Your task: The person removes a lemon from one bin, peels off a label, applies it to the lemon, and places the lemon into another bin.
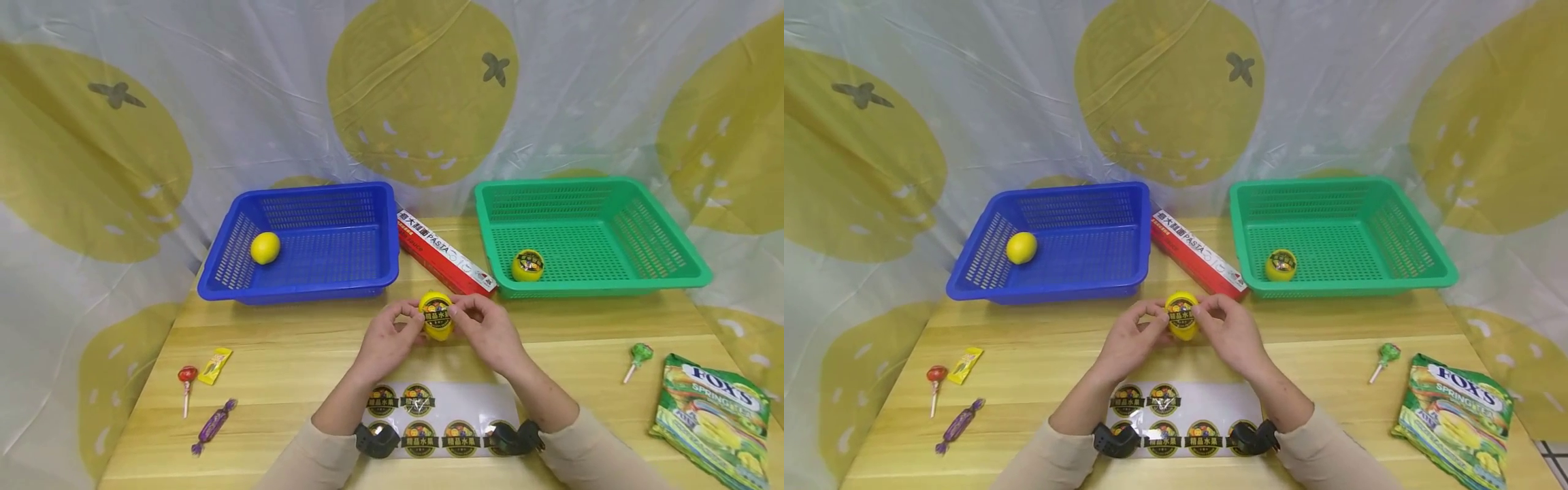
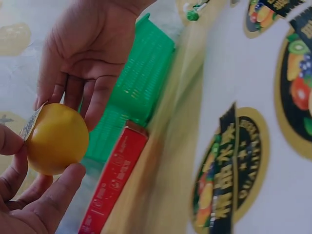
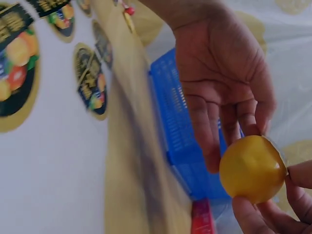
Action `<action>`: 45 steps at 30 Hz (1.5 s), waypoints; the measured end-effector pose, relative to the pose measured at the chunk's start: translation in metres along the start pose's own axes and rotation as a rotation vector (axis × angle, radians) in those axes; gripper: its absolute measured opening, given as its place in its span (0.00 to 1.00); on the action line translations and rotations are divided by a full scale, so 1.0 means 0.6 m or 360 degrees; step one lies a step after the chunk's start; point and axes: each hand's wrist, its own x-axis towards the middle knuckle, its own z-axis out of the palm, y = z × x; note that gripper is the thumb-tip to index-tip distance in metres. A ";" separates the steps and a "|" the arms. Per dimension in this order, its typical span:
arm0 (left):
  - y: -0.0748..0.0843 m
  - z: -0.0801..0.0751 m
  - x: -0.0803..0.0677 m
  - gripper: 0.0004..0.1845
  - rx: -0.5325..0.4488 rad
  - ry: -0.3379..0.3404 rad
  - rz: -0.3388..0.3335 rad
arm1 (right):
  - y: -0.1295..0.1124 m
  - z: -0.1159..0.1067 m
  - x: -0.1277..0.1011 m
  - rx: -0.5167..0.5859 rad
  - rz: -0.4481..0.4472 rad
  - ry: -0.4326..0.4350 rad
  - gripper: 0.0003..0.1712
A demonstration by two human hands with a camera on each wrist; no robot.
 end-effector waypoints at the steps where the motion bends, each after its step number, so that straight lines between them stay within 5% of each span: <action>1: 0.003 -0.001 -0.001 0.08 -0.0005 0.0013 0.0024 | -0.004 0.002 0.000 0.0001 -0.0026 0.0008 0.11; 9: 0.016 -0.011 0.000 0.07 -0.0050 0.0085 0.0111 | -0.023 0.011 0.005 -0.0007 -0.0138 0.0043 0.11; 27: 0.013 -0.012 0.000 0.06 -0.0053 0.0059 0.0132 | -0.016 0.029 0.005 -0.0036 -0.0050 0.0162 0.09; 37: 0.019 -0.010 -0.005 0.12 -0.0071 0.0139 0.0109 | -0.020 0.031 0.001 0.0157 -0.0127 0.0158 0.13; 41: 0.023 -0.003 -0.012 0.13 -0.0170 0.0073 0.0108 | -0.022 0.031 -0.002 -0.0013 -0.0065 0.0081 0.25; 45: 0.028 0.004 -0.018 0.15 -0.0149 -0.0024 0.0136 | -0.021 0.032 -0.004 -0.0241 -0.0027 0.0020 0.27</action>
